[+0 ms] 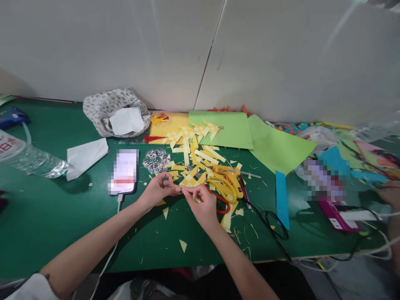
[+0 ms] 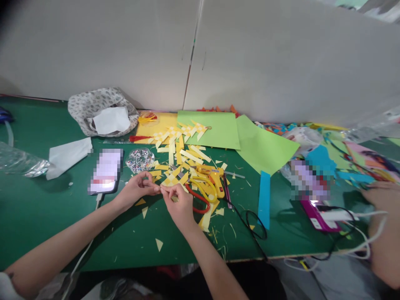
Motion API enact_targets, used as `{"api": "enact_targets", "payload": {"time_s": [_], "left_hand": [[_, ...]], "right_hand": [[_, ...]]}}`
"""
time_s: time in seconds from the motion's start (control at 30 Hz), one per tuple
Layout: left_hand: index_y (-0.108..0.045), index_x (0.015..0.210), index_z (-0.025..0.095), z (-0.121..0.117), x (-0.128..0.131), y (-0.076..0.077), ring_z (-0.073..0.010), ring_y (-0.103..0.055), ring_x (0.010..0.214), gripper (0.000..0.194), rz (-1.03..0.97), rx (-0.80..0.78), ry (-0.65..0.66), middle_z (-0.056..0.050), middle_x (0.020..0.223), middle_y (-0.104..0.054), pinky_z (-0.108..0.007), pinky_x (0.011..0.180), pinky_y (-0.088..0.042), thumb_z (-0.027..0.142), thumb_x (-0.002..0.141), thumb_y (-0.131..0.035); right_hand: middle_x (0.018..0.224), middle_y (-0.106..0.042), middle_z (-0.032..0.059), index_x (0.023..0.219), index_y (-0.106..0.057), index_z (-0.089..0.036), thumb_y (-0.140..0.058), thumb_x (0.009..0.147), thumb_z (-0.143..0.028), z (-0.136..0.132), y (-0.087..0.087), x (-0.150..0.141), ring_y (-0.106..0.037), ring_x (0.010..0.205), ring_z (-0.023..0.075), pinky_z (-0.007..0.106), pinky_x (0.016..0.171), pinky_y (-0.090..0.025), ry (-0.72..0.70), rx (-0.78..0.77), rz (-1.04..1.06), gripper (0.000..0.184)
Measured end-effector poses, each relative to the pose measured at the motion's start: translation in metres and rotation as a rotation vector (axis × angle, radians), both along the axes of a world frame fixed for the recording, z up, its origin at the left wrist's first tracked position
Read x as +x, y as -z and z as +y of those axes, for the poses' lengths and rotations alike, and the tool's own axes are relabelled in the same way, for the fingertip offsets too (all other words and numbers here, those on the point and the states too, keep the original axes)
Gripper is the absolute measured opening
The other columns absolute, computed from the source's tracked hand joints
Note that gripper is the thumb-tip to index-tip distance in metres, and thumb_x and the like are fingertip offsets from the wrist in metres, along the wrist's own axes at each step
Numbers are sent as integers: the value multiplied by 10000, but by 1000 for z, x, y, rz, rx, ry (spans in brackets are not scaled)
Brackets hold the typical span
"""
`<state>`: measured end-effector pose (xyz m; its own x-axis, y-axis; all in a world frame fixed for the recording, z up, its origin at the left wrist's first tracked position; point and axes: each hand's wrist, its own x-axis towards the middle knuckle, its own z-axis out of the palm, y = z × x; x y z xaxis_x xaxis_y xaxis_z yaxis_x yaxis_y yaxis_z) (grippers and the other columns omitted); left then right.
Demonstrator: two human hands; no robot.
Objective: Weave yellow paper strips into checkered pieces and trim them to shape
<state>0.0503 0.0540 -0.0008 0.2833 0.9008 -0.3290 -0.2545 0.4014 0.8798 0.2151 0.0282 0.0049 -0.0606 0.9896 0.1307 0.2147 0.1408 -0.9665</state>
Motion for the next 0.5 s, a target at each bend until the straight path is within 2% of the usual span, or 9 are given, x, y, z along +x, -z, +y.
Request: {"api": "enact_targets", "payload": {"time_s": [0.2,0.5], "left_hand": [[-415,738,199,0,0,0,-148,-679,646,387,5,-1,-2,6,669,-715,-258,640,-509,243,623,-782],[-415,735,194,0,0,-1,-128,-673,640,396,-8,9,-5,20,645,-706,-239,638,-508,227,614,-791]], "right_hand": [[865,-724,76,618,-368,-245,-604,792,-278,-1,2,0,-675,932,245,335,733,-584,4,10,-1,295],[880,-724,78,626,-370,-241,-613,788,-256,0,5,0,-673,938,237,321,745,-583,4,18,12,292]]}}
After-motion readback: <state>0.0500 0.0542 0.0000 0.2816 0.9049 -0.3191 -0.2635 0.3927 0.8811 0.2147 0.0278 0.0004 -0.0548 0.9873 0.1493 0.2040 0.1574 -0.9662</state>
